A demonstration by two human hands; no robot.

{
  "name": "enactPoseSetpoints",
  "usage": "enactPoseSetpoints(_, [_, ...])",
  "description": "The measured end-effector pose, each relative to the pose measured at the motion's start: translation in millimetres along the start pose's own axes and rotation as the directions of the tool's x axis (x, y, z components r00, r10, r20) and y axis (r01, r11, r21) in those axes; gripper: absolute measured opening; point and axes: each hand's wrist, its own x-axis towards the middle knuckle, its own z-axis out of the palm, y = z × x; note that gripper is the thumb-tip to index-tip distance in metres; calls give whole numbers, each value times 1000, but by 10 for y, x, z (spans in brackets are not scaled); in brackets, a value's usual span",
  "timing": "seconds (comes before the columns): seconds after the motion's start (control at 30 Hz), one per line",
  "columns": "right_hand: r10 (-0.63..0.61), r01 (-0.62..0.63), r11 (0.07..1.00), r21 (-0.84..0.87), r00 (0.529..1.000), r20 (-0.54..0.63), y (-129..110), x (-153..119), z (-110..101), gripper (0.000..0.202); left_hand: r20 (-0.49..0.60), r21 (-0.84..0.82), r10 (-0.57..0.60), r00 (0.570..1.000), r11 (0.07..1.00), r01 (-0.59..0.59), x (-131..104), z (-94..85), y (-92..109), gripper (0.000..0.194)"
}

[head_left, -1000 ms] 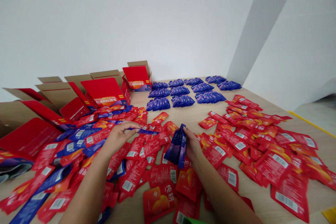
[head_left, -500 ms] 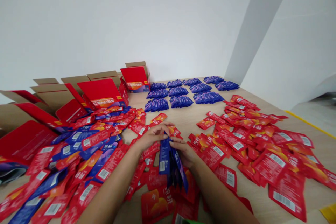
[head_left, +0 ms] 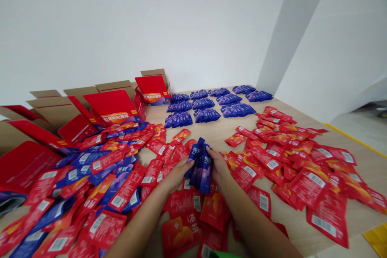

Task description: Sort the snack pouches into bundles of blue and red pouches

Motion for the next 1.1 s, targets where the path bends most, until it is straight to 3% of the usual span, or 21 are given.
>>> enactPoseSetpoints(0.13, [27, -26, 999, 36, 999, -22, -2, 41, -31, 15, 48, 5, -52, 998, 999, 52, -41, -5, -90, 54])
enactPoseSetpoints(0.23, [14, -14, 999, 31, 1000, -9, 17, 17, -14, 16, 42, 61, 34, 999, 997, -36, -55, 55, -106, 60])
enactPoseSetpoints(0.3, [-45, 46, 999, 17, 998, -32, 31, -13, 10, 17, 67, 98, 82, 994, 991, -88, -62, 120, -101, 62])
enactPoseSetpoints(0.4, [-158, 156, 987, -31, 984, -85, 40, -52, 42, 18, 86, 111, 61, 994, 991, -70, -73, 216, -82, 72])
enactPoseSetpoints(0.6, [-196, 188, 979, -76, 974, -113, 32, -90, 54, 19, 65, 256, 68, 996, 963, -82, -90, 263, -44, 57])
enactPoseSetpoints(0.67, [-183, 174, 981, -92, 977, -109, 27, -99, 41, 20, 60, 421, 102, 993, 899, -118, -113, 248, -23, 50])
enactPoseSetpoints(0.77, [-163, 152, 981, -118, 983, -87, 24, -97, 7, 22, 37, 685, 161, 986, 715, -142, -180, 223, 17, 42])
enactPoseSetpoints(0.87, [-160, 151, 982, -118, 984, -79, 26, -75, -30, 23, -17, 810, 206, 978, 576, -107, -273, 190, 22, 40])
enactPoseSetpoints(1.1, [-92, 86, 995, -48, 985, -147, 8, -56, -27, 19, -57, 737, 95, 994, 675, -22, -503, 107, -81, 50])
